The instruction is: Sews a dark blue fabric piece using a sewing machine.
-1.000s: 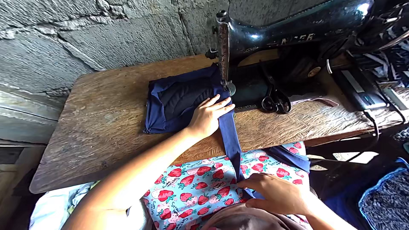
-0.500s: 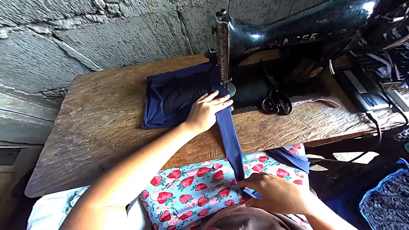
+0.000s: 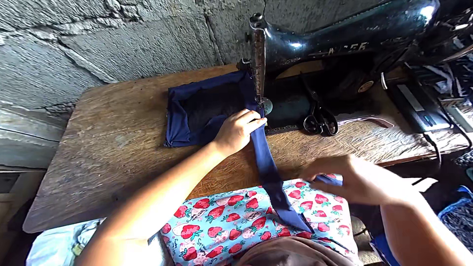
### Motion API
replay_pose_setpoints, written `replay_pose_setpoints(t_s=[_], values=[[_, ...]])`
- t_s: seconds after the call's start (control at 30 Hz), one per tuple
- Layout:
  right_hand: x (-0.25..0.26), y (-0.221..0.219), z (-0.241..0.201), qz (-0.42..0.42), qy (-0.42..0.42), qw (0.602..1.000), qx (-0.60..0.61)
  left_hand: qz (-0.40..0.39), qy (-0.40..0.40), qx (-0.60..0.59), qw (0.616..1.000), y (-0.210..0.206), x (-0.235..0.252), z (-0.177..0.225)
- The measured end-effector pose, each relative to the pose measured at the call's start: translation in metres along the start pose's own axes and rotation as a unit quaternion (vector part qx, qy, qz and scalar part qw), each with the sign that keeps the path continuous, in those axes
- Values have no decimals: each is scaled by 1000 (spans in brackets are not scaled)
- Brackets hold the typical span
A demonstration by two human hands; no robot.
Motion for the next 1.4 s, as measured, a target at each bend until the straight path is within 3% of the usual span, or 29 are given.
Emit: replay_pose_setpoints(t_s=[0.2,0.43,0.67,0.83,1.07,1.4], values=[[77,60,18,66,60,992,-86,36,97,-38,994,11,-4,-19],[130,46,49,41,130,985,-103,31,122,-73,989,12,-7,-30],[145,23,64,2,45,995,-87,90,204,-207,953,14,-15,-56],[141,36,70,89,45,994,-43,80,265,-294,915,11,-16,-66],[148,28,68,19,129,990,-48,66,278,-301,910,8,-13,-70],[151,28,77,51,24,997,-44,46,230,-296,926,1,-7,-67]])
Point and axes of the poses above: each hand's wrist, its own x-axis towards the middle knuckle, its own y-axis out of the back of the hand, z = x × y, the point moved 9 cm from there along x, towards the middle knuckle, and after that the axes turned 14 degrees about x, right-handed, at the moved point
